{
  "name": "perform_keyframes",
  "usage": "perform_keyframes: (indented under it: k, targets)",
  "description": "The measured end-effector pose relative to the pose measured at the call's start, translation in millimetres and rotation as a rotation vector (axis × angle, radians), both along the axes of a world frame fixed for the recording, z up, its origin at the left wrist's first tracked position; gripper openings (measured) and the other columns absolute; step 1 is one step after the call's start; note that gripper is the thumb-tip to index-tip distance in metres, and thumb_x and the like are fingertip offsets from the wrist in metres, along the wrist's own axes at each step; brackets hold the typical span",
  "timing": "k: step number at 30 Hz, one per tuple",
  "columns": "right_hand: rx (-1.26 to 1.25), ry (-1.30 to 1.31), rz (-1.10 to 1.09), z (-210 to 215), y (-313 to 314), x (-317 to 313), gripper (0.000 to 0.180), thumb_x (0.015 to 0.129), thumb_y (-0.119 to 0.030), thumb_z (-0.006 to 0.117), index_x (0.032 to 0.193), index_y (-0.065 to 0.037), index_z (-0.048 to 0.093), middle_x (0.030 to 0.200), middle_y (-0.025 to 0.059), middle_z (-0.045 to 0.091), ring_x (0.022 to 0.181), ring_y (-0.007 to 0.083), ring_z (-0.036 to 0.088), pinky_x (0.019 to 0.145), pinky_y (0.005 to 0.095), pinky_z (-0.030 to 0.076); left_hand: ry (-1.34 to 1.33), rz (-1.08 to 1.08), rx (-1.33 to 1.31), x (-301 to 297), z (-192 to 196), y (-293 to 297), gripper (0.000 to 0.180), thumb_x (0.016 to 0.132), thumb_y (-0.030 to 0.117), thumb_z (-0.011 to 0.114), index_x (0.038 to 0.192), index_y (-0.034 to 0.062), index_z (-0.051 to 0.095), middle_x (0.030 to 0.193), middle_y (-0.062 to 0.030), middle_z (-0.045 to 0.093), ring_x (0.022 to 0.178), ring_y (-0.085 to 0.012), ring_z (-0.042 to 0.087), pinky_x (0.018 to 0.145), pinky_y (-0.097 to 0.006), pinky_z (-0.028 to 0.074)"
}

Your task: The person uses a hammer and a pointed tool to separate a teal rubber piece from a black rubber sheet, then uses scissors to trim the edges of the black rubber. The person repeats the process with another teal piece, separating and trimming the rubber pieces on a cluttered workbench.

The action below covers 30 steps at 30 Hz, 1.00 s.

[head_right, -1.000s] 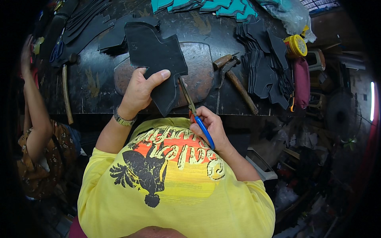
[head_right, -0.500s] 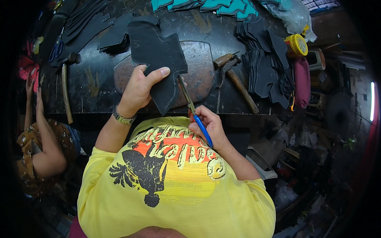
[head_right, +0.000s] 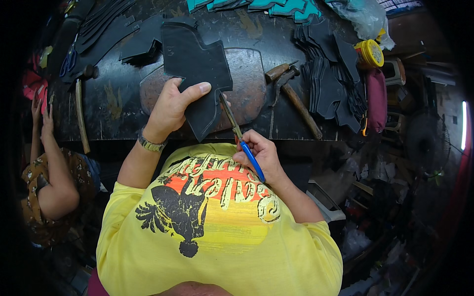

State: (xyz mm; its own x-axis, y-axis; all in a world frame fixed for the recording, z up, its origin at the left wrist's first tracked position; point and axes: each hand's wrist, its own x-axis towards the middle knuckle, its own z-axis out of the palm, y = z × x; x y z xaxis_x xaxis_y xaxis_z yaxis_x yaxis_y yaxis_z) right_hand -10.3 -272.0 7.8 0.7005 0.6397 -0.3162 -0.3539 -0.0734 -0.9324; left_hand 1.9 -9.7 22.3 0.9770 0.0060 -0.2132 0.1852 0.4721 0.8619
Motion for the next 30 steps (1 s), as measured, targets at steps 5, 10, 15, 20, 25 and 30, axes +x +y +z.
perform_keyframes:
  k: [5,10,15,20,25,30]
  targets:
    - [0.011,0.058,0.000,6.3,0.9,2.4,0.029,0.085,-0.006,0.082,0.105,-0.002,0.060,0.089,-0.0010,0.058,0.078,0.0025,0.053,0.070,0.0181,0.044,0.029,0.004,-0.021,-0.5,2.7,-0.2,0.024,0.094,0.016,0.073,0.104,-0.0051,0.068,0.092,-0.0080,0.075,0.075,-0.0112,0.072,0.064,-0.023,0.058]
    - [0.004,0.077,-0.001,8.5,0.2,4.1,0.028,0.085,-0.006,0.081,0.103,-0.002,0.061,0.089,-0.0009,0.058,0.078,0.0026,0.054,0.070,0.0181,0.045,0.012,-0.019,0.030,-0.8,5.1,2.6,0.025,0.094,0.018,0.074,0.104,-0.0050,0.068,0.094,-0.0074,0.075,0.077,-0.0112,0.072,0.065,-0.024,0.059]
    - [0.021,0.062,0.001,1.2,-2.6,2.7,0.025,0.085,-0.004,0.080,0.101,-0.001,0.061,0.089,-0.0014,0.058,0.077,0.0021,0.053,0.069,0.0174,0.044,0.033,-0.036,0.089,-1.3,2.8,6.1,0.026,0.095,0.019,0.075,0.104,-0.0047,0.069,0.094,-0.0070,0.075,0.077,-0.0108,0.072,0.066,-0.024,0.059]
    - [-0.028,0.083,0.047,0.2,-5.8,5.7,0.024,0.084,-0.004,0.081,0.099,-0.002,0.062,0.088,-0.0021,0.056,0.077,0.0018,0.052,0.069,0.0175,0.044,0.038,-0.059,0.042,0.8,-0.3,8.0,0.024,0.095,0.018,0.074,0.104,-0.0043,0.069,0.094,-0.0066,0.075,0.077,-0.0099,0.071,0.065,-0.023,0.058]
    - [-0.038,0.107,0.091,4.7,-7.9,11.7,0.025,0.084,-0.007,0.081,0.100,-0.003,0.062,0.089,-0.0028,0.056,0.078,0.0018,0.053,0.069,0.0178,0.045,0.055,-0.071,-0.006,0.7,1.3,10.5,0.022,0.094,0.016,0.074,0.104,-0.0035,0.070,0.094,-0.0056,0.075,0.077,-0.0088,0.070,0.066,-0.023,0.057]
    - [-0.025,0.112,0.098,1.8,-8.9,11.3,0.025,0.084,-0.009,0.081,0.100,-0.003,0.063,0.090,-0.0025,0.056,0.078,0.0022,0.053,0.071,0.0180,0.046,0.031,-0.095,0.025,0.2,0.3,11.8,0.023,0.094,0.018,0.073,0.104,-0.0025,0.071,0.095,-0.0045,0.075,0.077,-0.0081,0.070,0.066,-0.022,0.057]
